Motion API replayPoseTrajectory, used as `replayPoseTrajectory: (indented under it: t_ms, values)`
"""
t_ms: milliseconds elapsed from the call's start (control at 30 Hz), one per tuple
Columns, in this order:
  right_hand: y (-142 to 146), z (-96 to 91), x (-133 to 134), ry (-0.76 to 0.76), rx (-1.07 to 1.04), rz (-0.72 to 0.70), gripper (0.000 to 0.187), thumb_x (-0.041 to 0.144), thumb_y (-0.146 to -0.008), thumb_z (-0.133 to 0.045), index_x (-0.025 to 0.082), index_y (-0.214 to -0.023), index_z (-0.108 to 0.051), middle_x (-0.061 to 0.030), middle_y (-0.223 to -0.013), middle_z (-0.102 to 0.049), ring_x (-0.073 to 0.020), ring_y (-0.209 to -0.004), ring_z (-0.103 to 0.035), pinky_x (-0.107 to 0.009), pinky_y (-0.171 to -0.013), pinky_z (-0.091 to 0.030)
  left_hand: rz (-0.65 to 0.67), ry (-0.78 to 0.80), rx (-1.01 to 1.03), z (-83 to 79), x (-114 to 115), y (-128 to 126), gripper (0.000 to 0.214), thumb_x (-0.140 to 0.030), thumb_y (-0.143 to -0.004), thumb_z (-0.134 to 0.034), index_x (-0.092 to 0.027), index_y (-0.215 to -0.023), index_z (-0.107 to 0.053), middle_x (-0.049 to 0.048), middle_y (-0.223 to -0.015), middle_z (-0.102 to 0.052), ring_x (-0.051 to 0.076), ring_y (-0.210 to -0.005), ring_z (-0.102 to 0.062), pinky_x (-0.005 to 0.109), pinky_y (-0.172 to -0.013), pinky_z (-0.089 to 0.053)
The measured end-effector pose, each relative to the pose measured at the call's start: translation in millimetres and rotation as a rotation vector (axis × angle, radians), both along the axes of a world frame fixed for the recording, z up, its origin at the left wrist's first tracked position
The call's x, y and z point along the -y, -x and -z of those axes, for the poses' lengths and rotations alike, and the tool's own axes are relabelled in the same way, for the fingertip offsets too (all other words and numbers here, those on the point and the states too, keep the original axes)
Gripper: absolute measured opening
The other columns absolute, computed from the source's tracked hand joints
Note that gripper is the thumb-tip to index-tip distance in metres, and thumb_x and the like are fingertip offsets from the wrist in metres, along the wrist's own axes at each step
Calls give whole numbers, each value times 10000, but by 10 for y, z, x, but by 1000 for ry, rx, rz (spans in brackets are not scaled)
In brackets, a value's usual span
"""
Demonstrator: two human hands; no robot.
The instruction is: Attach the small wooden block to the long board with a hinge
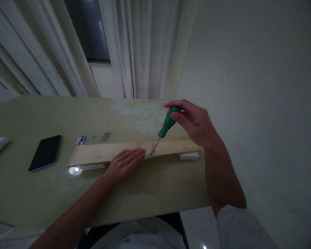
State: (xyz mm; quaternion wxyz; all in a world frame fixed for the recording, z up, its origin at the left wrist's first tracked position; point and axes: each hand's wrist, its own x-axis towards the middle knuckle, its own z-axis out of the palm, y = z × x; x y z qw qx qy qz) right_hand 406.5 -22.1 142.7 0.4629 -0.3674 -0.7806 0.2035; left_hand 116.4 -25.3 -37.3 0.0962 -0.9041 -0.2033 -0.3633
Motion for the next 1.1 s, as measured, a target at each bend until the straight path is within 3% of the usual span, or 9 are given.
replayPoseTrajectory:
  t_ms: [133, 267, 367, 433, 533, 633, 833, 1100]
  values:
    - [-83, -34, 102, 93, -182, -51, 359, 454, -1020, -632, 263, -1324, -651, -48, -1091, -673, -205, -1019, -702, -345, -912, -597, 4, -31, 102, -51, -7, 50, 453, -104, -1045, -529, -187, -1487, -587, 132, -1332, -756, 248, -1254, -714, 386, -1012, -612]
    - [-61, 137, 272, 338, -427, -134, 304, 476, -953, -683, 258, -1162, -646, -11, -945, -616, -154, -752, -630, -278, -650, -560, -80, -99, 250, -248, 82, 92, 486, -64, -983, -636, -196, -1451, -616, 102, -1179, -812, 224, -1044, -783, 349, -891, -630]
    - [63, 379, 488, 540, -326, -76, 300, 515, -940, -698, 225, -1012, -667, 38, -714, -532, -112, -576, -475, -225, -499, -389, -163, -161, 214, -468, 307, 58, 536, -70, -964, -679, -163, -1484, -589, 99, -1100, -825, 217, -898, -783, 355, -804, -629]
    - [174, 534, 641, 616, -209, -12, 319, 533, -923, -729, 216, -917, -696, 57, -622, -473, -99, -526, -399, -220, -457, -306, -204, -217, 158, -596, 499, 12, 497, -82, -994, -625, -129, -1488, -588, 133, -1186, -805, 245, -969, -779, 381, -800, -635]
    - [307, 686, 812, 658, -208, 106, 362, 572, -860, -792, 222, -816, -711, 72, -542, -414, -94, -475, -331, -239, -424, -251, -256, -352, 41, -699, 733, -54, 399, -90, -1034, -519, -131, -1402, -669, 136, -1272, -779, 264, -1056, -771, 388, -802, -647]
    - [379, 755, 883, 691, -209, 194, 402, 611, -852, -783, 214, -805, -747, 63, -519, -439, -92, -452, -337, -244, -404, -242, -330, -389, -7, -686, 833, -87, 381, -86, -1038, -502, -123, -1359, -704, 130, -1272, -779, 261, -1045, -775, 384, -835, -652]
    - [535, 845, 865, 810, -209, 136, 423, 615, -830, -795, 193, -862, -788, 27, -602, -583, -75, -443, -391, -215, -377, -253, -351, -365, -17, -566, 855, -137, 406, -93, -1042, -494, -132, -1404, -673, 119, -1242, -790, 248, -1028, -774, 397, -989, -622]
    - [578, 937, 759, 845, -245, 216, 454, 615, -793, -818, 170, -786, -730, 49, -560, -549, -55, -430, -384, -190, -385, -265, -395, -407, -55, -510, 938, -286, 357, -90, -1030, -464, -99, -1252, -743, 142, -1222, -774, 249, -1036, -726, 409, -976, -574]
